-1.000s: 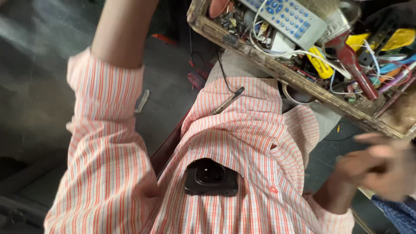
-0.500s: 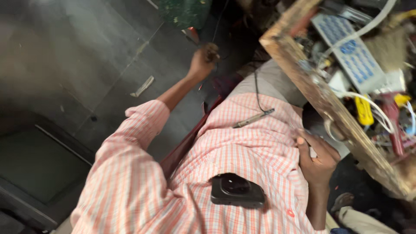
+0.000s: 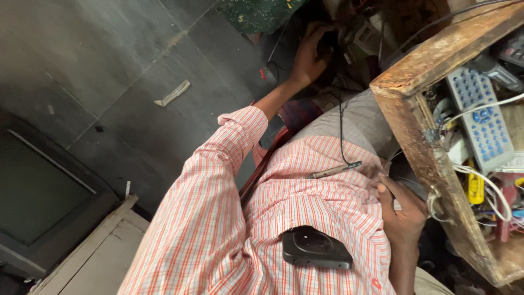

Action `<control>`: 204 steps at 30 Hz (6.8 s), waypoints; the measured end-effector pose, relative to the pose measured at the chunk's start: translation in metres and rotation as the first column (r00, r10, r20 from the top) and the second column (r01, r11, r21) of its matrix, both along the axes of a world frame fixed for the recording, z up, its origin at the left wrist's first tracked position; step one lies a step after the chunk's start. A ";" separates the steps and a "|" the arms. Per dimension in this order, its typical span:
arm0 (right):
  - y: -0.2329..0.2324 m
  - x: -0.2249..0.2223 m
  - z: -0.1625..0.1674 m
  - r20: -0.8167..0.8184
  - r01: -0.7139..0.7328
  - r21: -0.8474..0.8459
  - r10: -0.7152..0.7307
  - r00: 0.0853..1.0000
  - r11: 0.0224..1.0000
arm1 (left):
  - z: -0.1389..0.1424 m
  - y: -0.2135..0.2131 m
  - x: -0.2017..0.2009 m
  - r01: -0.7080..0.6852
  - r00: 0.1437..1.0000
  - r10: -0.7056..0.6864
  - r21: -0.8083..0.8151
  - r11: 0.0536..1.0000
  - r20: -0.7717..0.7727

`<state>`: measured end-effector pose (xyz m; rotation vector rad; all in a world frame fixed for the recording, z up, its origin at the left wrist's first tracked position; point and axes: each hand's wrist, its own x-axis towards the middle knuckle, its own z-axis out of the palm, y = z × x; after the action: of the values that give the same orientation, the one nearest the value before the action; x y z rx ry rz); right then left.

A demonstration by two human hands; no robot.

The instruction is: The person works on a green circuit board, using a soldering iron and solder wire to attach components. They handle wires and small parts, then flip the board to inspect the other side and continue soldering.

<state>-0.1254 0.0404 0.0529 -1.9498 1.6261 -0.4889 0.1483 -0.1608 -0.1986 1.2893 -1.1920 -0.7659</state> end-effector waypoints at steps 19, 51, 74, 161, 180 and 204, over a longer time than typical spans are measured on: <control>-0.108 0.021 -0.085 0.208 -0.203 0.196 0.162 0.965 0.959 | 0.042 -0.005 -0.039 0.431 0.689 -0.202 0.169 0.887 -0.696; -0.109 0.045 -0.130 0.715 -0.291 0.267 0.014 0.699 0.918 | 0.158 0.103 0.012 0.597 0.314 -0.279 -0.040 0.801 -0.908; -0.125 0.051 -0.152 0.774 -0.390 0.209 0.092 0.627 0.897 | 0.189 0.128 -0.008 0.368 0.803 -0.421 0.205 0.907 0.422; -0.113 0.060 -0.110 0.498 -0.516 0.161 0.382 0.778 0.841 | 0.297 -0.010 -0.035 -0.078 0.854 0.163 -0.188 0.979 0.494; -0.110 0.075 -0.112 0.589 -0.477 0.420 0.168 0.791 0.772 | 0.284 -0.015 -0.036 -0.076 0.858 0.237 -0.343 0.936 0.455; -0.110 0.072 -0.108 0.567 -0.453 0.449 0.147 0.811 0.770 | 0.275 -0.021 -0.031 -0.038 0.980 0.009 0.144 0.989 0.197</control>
<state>-0.0537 -0.0692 -0.0550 -1.4263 0.9303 -0.2904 0.1171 -0.1819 0.0763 1.5266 -1.2932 -0.7336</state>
